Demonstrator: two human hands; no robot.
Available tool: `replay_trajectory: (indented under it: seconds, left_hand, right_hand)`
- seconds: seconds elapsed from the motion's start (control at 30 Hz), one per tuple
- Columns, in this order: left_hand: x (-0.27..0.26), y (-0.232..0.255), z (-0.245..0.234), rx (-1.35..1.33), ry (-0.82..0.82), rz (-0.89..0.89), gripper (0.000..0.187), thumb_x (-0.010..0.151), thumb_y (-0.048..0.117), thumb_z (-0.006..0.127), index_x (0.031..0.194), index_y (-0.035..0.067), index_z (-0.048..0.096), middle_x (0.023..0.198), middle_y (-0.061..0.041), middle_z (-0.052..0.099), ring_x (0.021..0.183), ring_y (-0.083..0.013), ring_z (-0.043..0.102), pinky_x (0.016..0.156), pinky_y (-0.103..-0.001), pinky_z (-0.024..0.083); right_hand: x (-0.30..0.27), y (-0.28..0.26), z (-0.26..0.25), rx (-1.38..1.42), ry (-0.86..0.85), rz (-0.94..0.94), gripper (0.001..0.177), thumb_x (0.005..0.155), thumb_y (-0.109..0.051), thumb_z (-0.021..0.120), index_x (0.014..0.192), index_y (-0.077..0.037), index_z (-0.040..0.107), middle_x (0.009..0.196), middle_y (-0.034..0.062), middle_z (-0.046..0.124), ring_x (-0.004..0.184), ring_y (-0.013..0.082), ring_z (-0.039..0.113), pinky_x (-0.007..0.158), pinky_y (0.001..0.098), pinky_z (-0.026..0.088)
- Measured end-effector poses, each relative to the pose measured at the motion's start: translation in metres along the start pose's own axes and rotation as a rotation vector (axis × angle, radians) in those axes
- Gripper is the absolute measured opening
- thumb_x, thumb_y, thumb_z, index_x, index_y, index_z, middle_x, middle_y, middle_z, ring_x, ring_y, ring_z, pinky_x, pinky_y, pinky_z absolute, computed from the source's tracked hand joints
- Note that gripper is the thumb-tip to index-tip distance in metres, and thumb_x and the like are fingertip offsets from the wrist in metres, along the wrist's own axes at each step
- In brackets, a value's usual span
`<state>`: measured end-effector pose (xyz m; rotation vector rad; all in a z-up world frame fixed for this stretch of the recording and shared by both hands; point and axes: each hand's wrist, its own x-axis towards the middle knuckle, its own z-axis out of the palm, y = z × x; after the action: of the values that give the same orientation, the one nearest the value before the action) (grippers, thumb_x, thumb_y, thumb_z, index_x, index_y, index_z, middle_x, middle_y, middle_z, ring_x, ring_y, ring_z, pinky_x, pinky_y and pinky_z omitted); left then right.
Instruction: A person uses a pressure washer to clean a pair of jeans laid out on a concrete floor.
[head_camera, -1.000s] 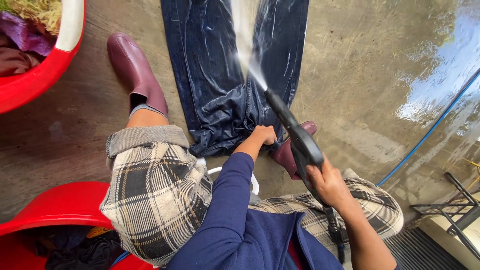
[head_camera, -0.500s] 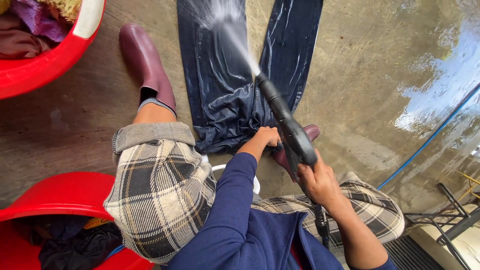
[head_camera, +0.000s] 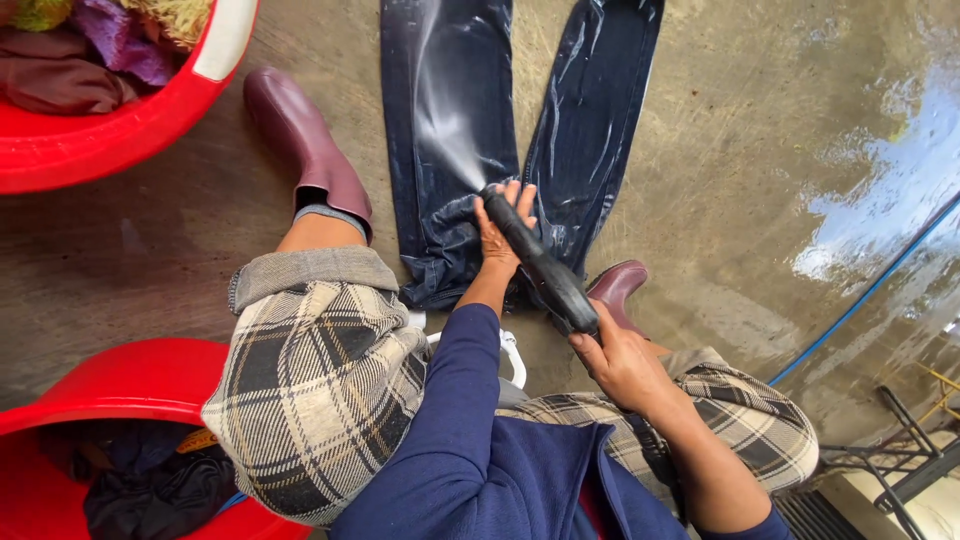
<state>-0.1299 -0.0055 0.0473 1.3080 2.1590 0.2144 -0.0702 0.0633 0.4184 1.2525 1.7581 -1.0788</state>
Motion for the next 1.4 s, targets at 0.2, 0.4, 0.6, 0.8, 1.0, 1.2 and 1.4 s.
replay_trajectory:
  seconds: [0.2,0.4,0.6,0.8,1.0,1.2,1.4]
  left_hand:
    - [0.006,-0.020,0.017,0.074,0.576,-0.033,0.019,0.079,0.015,0.059,0.096,0.018,0.067,0.116,-0.006,0.058,0.110,-0.0243,0.051,0.088,-0.047,0.039]
    - [0.015,-0.029,0.027,0.097,-0.079,-0.012,0.054,0.101,0.043,0.056,0.152,0.036,0.038,0.141,-0.004,0.052,0.124,-0.0239,0.054,0.096,-0.048,0.038]
    - [0.020,-0.038,0.059,0.107,-0.151,-0.026,0.042,0.100,0.038,0.051,0.141,0.030,0.048,0.135,-0.004,0.056,0.120,-0.0263,0.048,0.087,-0.045,0.038]
    - [0.007,-0.019,-0.036,0.235,-0.410,-0.019,0.047,0.108,0.037,0.032,0.153,0.028,0.040,0.157,-0.004,0.046,0.148,-0.0302,0.030,0.094,-0.044,0.031]
    - [0.003,-0.025,0.040,0.163,-0.047,0.053,0.052,0.095,0.033,0.062,0.145,0.028,0.047,0.121,-0.006,0.053,0.115,-0.0270,0.048,0.082,-0.045,0.040]
    - [-0.014,-0.014,0.060,-0.226,-0.149,-0.268,0.034,0.093,0.021,0.060,0.127,0.015,0.061,0.124,-0.008,0.058,0.115,-0.0281,0.057,0.087,-0.039,0.048]
    - [-0.016,-0.008,0.058,-1.090,-0.103,-0.750,0.063,0.077,0.030,0.081,0.123,0.008,0.043,0.121,-0.015,0.066,0.116,-0.0331,0.069,0.104,-0.039,0.053]
  right_hand:
    - [0.011,0.008,0.006,0.096,0.068,0.012,0.046,0.098,-0.049,0.052,0.135,-0.024,0.049,0.082,0.0166,0.078,0.095,0.0494,0.069,0.081,0.0630,0.051]
    - [0.019,0.005,0.018,0.032,-0.012,0.011,0.041,0.100,-0.050,0.046,0.133,-0.026,0.049,0.082,0.0181,0.077,0.097,0.0510,0.068,0.085,0.0641,0.050]
    - [0.012,-0.005,0.016,0.009,-0.031,0.052,0.039,0.100,-0.052,0.046,0.129,-0.027,0.049,0.081,0.0131,0.078,0.097,0.0462,0.070,0.087,0.0625,0.051]
    - [0.002,-0.003,0.026,0.102,0.041,0.040,0.040,0.100,-0.051,0.048,0.128,-0.022,0.051,0.080,0.0162,0.078,0.096,0.0485,0.070,0.086,0.0638,0.051]
    - [-0.010,-0.013,0.030,0.068,0.017,0.061,0.042,0.099,-0.051,0.049,0.123,-0.016,0.052,0.079,0.0197,0.078,0.097,0.0498,0.070,0.087,0.0646,0.050]
    - [-0.004,0.003,0.034,0.090,0.008,0.073,0.036,0.099,-0.052,0.048,0.118,-0.023,0.056,0.061,0.0097,0.074,0.077,0.0381,0.077,0.083,0.0556,0.055]
    - [0.000,-0.028,0.034,0.092,0.035,0.036,0.040,0.099,-0.053,0.049,0.126,-0.023,0.052,0.068,0.0128,0.076,0.089,0.0427,0.073,0.084,0.0607,0.052]
